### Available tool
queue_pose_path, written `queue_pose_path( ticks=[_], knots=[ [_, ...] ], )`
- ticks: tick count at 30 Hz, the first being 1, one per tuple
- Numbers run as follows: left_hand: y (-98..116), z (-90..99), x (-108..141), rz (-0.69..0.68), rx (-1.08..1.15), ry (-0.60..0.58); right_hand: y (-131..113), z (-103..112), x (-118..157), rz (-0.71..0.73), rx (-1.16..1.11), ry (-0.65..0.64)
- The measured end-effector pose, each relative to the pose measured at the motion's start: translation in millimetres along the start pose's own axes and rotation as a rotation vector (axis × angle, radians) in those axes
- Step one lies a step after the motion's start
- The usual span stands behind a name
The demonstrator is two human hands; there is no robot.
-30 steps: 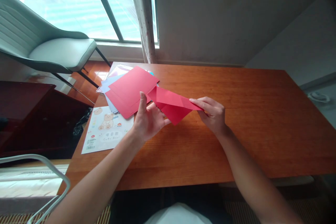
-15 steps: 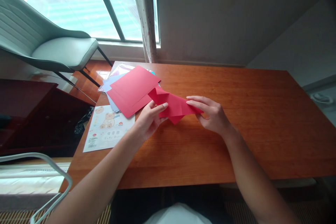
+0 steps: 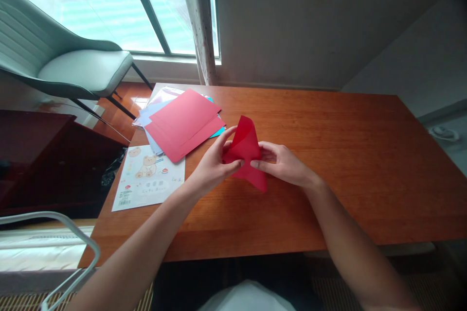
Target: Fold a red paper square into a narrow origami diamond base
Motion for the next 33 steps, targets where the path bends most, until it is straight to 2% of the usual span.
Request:
queue_pose_path(
  ticks=[2,7,9,16,24,28,33],
  knots=[
    [-3,0.7,-1,-0.017,-0.003,0.050,4,-3,-4,0.007,-0.098,0.022],
    [-10,-3.5,-1,0.000,0.067,0.241,8,-10,-10,0.081,-0.294,0.252],
    [-12,-6.8,0,0.025,0.116,0.271,9,-15,-11,0.073,-0.339,0.281],
    [-12,-8.0,3,0.060,0.196,0.308,8,-27,-9,0.049,-0.426,0.216],
    [-15,-9.1,2,-0.029,0.115,0.236,13,-31,-11,-0.018,-0.605,0.477],
    [-12,-12.8,2,-0.039,0.067,0.321,14,-37,-12,-0.022,-0.592,0.555],
    [-10,-12.3,2,-0.059,0.056,0.380,11,-41,-9,-0.018,-0.564,0.567]
  ],
)
Point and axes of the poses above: each hand's wrist, its own x-axis away from the middle knuckle, its own z-axis out of the back of the hand, y = z × x, the point moved 1 cm from there along -x, towards the middle knuckle, and after that the axes turned 7 degrees about -z, right-handed, at the moved point
